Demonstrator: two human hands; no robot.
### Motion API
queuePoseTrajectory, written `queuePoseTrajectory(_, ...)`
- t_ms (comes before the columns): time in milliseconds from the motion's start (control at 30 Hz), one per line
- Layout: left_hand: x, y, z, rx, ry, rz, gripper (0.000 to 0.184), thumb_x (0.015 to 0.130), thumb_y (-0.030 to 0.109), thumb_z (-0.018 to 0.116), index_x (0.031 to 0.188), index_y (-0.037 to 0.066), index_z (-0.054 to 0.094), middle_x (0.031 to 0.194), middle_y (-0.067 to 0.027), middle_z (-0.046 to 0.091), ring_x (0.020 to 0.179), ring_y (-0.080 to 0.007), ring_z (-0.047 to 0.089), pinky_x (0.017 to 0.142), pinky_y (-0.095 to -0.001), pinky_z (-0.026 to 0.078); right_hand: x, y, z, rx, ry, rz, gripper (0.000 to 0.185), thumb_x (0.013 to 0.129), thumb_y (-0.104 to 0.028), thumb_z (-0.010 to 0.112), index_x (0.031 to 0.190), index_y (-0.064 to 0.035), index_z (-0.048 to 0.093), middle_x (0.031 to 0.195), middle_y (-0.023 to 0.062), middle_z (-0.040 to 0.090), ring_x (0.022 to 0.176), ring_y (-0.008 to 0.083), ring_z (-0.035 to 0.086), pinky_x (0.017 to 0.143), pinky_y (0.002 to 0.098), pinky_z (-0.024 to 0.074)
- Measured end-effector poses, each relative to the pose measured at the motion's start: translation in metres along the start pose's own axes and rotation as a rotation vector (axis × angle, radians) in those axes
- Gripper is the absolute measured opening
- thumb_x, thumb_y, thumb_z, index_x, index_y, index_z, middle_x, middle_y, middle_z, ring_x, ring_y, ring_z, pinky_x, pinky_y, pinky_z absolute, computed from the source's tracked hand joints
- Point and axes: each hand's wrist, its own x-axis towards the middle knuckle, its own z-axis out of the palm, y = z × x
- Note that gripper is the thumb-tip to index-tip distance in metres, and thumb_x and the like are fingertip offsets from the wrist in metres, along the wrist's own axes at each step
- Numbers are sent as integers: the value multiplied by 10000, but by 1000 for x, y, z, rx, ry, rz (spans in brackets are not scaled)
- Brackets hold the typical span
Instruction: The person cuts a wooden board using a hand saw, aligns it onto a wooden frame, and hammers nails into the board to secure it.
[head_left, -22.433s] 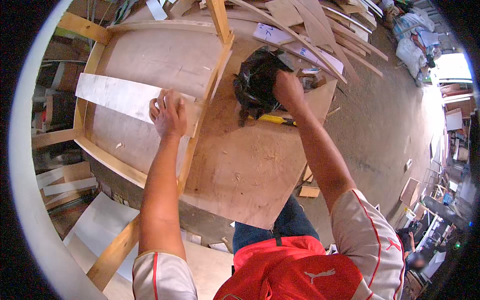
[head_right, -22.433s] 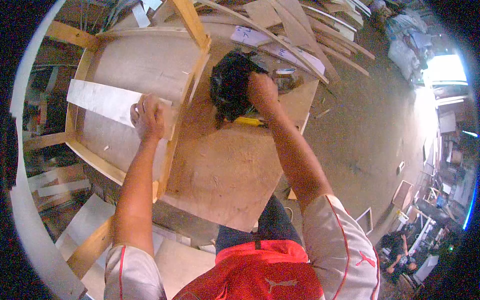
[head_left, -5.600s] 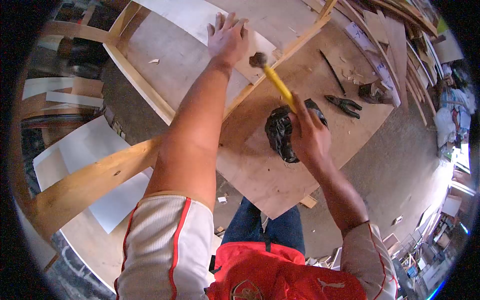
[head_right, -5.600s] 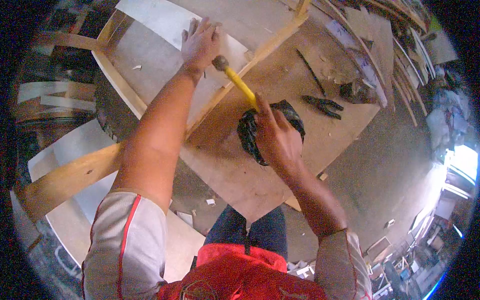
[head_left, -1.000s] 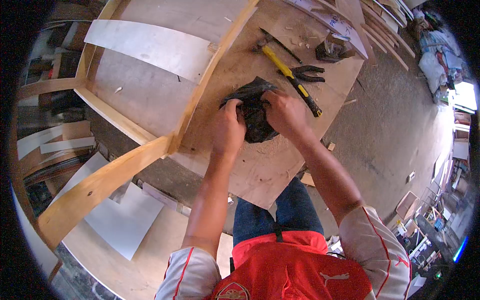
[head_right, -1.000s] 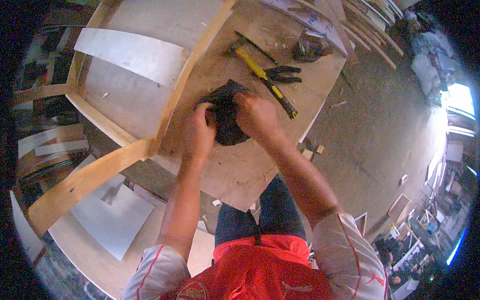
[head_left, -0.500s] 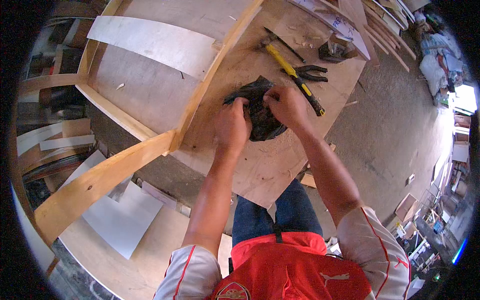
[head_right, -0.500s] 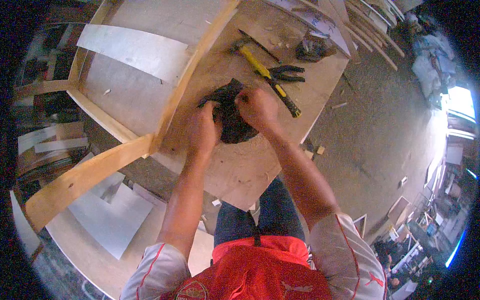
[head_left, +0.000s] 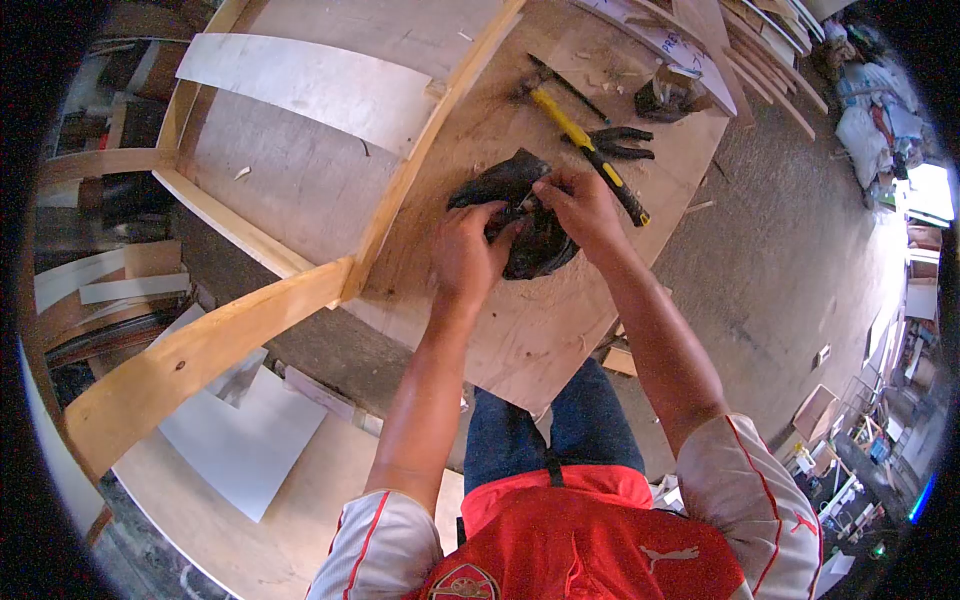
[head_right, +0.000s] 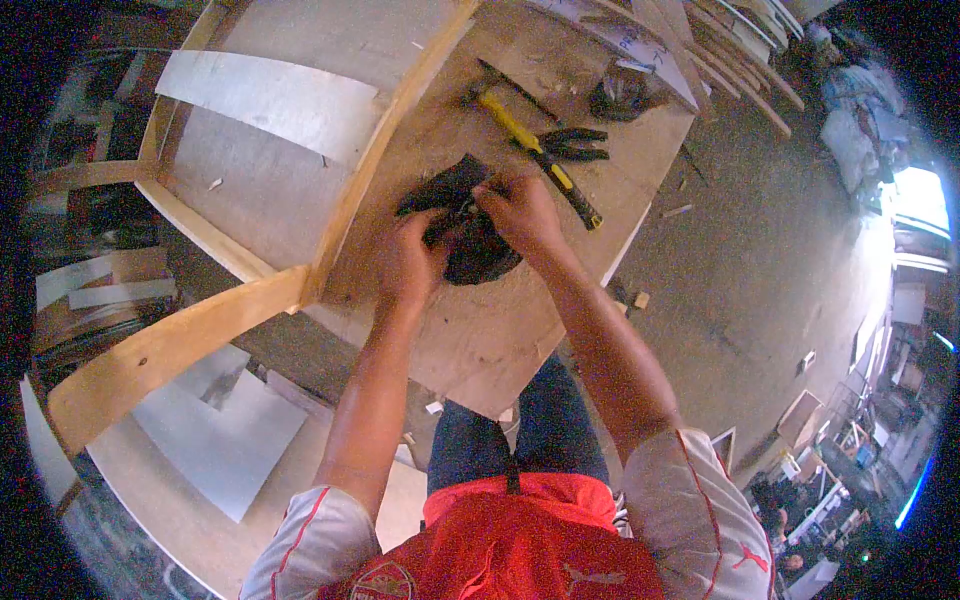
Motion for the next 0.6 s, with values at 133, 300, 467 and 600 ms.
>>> queuePoseTrajectory(133,-4,-11,9,63,79,63,254,787,125,753,1028,42,742,1034,-160,723,1021,-372,634,939,-459,481,-9,-11,5,-532,166,-88,132,919,-169,660,936,-49,710,842,117,722,756,299,703,682,397,536)
queuePoseTrajectory(300,-11,-17,5,216,125,89,248,786,119,743,1026,57,745,998,-139,713,1063,-355,600,974,-458,448,-20,-19,18,-735,97,-353,139,892,-171,635,976,-101,720,984,127,694,890,356,696,748,446,568)
queuePoseTrajectory(467,-17,-28,7,208,135,49,214,776,115,732,985,73,741,981,-126,706,1047,-349,613,960,-469,450,-3,-6,32,-915,-151,-683,105,842,-163,634,908,-127,708,915,88,674,869,318,702,741,436,571)
queuePoseTrajectory(600,-17,-33,8,249,119,31,200,761,118,735,957,80,736,977,-119,706,1038,-342,621,953,-468,459,8,-4,39,-1039,-264,-693,102,832,-157,626,890,-129,705,903,76,675,863,306,704,740,432,573)
